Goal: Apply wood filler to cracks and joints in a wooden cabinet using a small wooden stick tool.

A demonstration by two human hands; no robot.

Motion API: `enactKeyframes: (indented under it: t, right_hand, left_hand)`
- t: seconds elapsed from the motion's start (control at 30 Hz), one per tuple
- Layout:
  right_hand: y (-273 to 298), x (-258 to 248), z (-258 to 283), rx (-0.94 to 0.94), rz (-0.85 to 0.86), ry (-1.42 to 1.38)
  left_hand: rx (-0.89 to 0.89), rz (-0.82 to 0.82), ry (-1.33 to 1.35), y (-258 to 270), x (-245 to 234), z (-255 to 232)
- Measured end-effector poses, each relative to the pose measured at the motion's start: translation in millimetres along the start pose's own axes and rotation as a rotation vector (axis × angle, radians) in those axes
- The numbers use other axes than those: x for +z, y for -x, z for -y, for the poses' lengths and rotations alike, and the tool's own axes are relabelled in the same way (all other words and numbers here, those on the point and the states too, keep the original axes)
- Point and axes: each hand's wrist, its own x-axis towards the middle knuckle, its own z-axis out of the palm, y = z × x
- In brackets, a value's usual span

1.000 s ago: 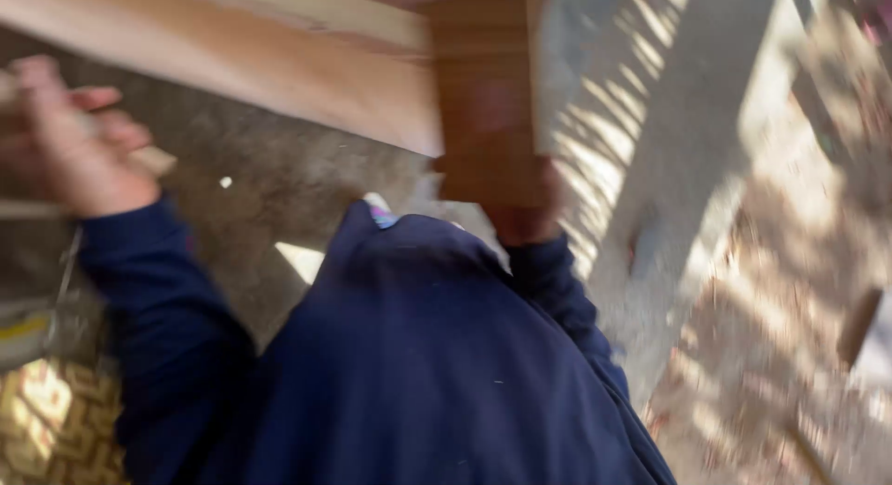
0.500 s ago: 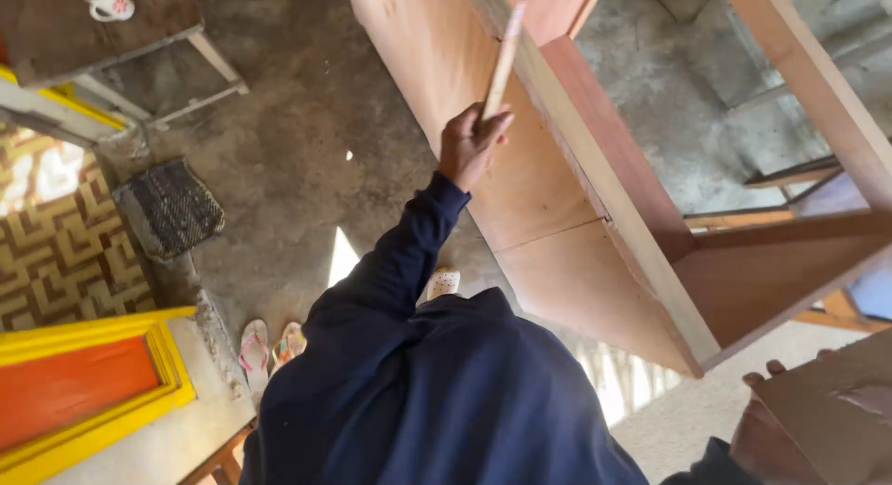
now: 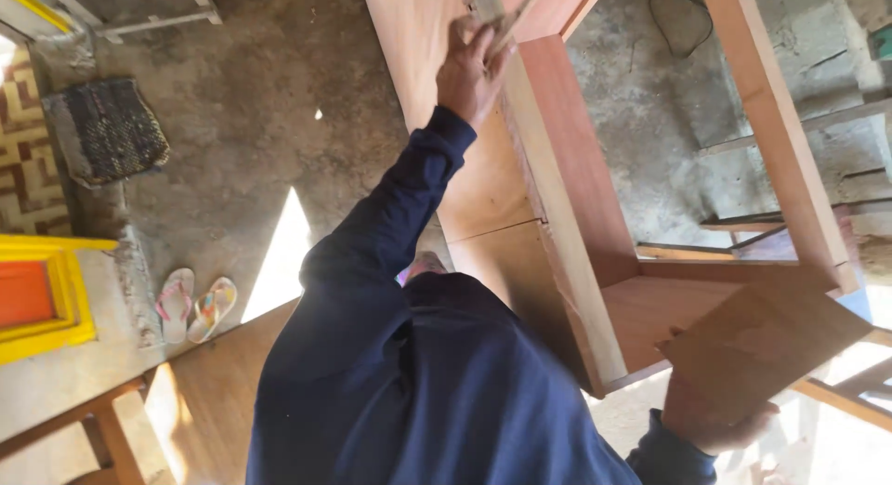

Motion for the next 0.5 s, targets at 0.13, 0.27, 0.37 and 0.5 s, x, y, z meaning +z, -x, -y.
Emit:
enactKeyframes:
  t: [0.13, 0.27, 0.37, 0.5]
  right_hand:
    - [-8, -7, -13, 0.13, 0.008, -0.037]
    - [-20, 8, -15, 0.223, -0.02, -0.058]
    - [-31, 26, -14, 0.21, -0.037, -0.07]
    - [-42, 40, -16, 0.286, -0.114, -0.057]
  left_hand:
    - [-0.169, 0.001, -0.151, -22, 9, 19]
    - [-0.22, -0.05, -0.128, -37, 16, 39]
    - [-0.256, -0.081, -0.105, -53, 38, 66]
    - [0.007, -0.158, -0.328, -87, 65, 118]
